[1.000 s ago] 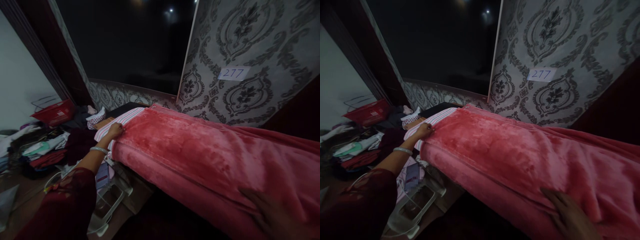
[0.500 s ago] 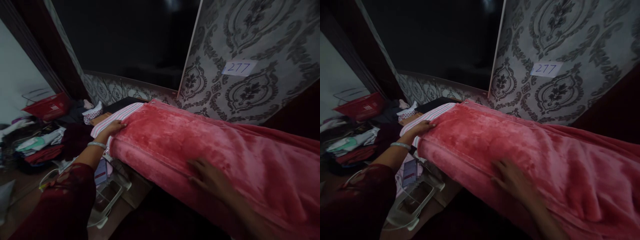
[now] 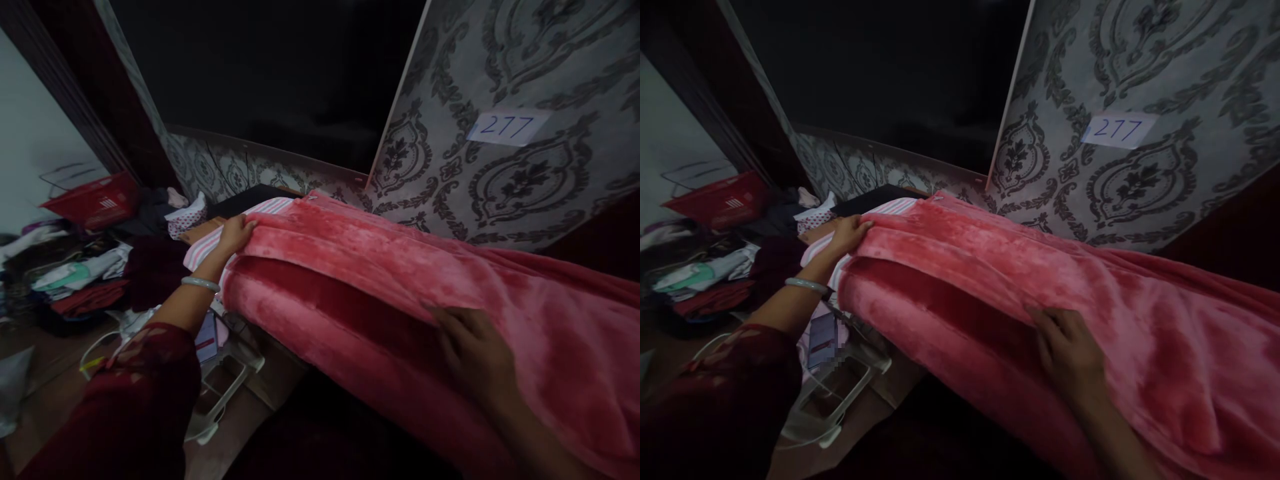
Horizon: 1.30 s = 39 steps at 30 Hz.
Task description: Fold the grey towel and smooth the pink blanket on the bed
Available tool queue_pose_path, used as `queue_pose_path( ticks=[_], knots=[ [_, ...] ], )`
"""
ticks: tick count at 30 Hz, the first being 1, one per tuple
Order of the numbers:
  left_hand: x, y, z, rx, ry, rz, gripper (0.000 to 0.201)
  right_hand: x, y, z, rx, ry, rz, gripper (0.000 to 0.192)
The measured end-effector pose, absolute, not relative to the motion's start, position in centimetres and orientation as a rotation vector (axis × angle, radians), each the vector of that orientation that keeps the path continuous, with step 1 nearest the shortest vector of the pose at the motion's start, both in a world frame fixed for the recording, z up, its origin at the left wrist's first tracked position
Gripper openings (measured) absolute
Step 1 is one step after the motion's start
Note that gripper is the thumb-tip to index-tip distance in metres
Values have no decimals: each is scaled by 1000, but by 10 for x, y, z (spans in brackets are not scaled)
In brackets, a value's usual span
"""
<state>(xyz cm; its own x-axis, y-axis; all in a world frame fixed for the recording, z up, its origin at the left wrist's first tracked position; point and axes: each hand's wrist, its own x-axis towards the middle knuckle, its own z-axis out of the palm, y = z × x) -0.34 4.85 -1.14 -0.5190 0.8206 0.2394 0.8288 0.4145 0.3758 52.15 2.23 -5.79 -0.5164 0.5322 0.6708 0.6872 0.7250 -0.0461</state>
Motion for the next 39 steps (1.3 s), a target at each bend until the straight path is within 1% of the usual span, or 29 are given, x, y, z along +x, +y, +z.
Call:
queue_pose_path(
  ticks=[3,5,8,14,17,22,25,28,33,36,39],
  knots=[
    [-3,48,-24,-1556,-2700,-410,32,517,15,-83,-832,-2413,-309,36],
    [-3,45,-34,-1555,-2730,-293,32,515,11,-103,-857,-2467,-278,37],
    [-3,41,-42,-1551,-2754,-302,35,515,11,-116,-908,-2453,-204,36],
    [-12,27,-33,-1577,-2871,-337,36,532,2,-111,-911,-2476,-158,34],
    [-17,19,-27,-1602,-2928,-332,36,553,-6,-121,-940,-2506,-184,42],
    [-20,13,-21,-1660,-2962,-366,33,579,-2,-140,-979,-2491,-221,48],
    [-13,17,-24,-1618,-2946,-359,29,577,5,-137,-1022,-2460,-268,45],
    [-7,22,-25,-1540,-2922,-313,24,574,8,-123,-1022,-2410,-345,45],
    [-12,19,-9,-1502,-2850,-273,28,591,-3,-104,-983,-2356,-364,48],
    [-16,13,-5,-1533,-2845,-207,24,597,-11,-111,-959,-2389,-350,46],
    [-12,9,-15,-1557,-2865,-123,25,590,-13,-124,-960,-2413,-362,45]
  ],
)
